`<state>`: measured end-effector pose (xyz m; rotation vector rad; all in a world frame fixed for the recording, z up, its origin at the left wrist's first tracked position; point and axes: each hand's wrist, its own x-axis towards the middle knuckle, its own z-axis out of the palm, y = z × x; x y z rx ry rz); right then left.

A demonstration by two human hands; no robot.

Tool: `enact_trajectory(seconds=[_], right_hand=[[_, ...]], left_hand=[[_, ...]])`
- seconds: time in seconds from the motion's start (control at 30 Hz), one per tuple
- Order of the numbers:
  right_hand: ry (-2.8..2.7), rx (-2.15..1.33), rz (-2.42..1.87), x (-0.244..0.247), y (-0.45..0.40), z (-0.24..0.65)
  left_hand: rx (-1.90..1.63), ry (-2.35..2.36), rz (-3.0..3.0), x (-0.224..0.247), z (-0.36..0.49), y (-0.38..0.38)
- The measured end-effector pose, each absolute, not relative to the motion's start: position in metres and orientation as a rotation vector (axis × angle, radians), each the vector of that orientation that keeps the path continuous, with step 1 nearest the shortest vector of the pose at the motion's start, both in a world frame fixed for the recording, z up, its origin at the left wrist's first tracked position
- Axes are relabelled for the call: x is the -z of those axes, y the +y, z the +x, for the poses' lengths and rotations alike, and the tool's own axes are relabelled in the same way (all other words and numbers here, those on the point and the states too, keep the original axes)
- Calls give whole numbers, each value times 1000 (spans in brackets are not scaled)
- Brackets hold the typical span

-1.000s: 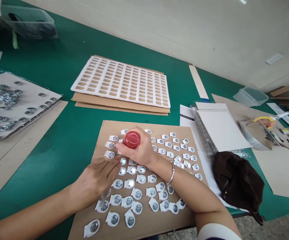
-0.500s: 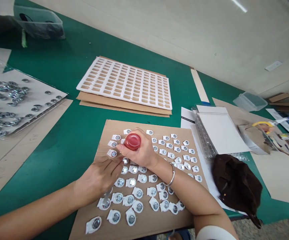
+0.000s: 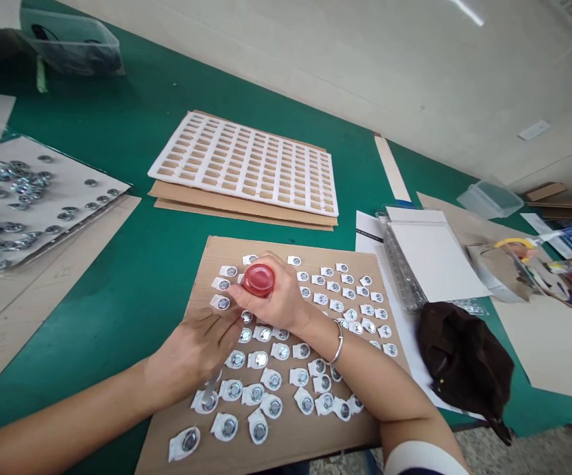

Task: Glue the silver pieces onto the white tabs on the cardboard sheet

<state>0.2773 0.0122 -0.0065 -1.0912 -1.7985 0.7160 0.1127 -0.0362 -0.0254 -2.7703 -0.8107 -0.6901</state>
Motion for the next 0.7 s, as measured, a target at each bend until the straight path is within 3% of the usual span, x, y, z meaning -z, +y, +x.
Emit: enact_trajectory(seconds=[0.7], right_hand=[[-1734,-741,-1120,9,16,278]], left_hand=[[760,-778,-2767,25,113,-34]])
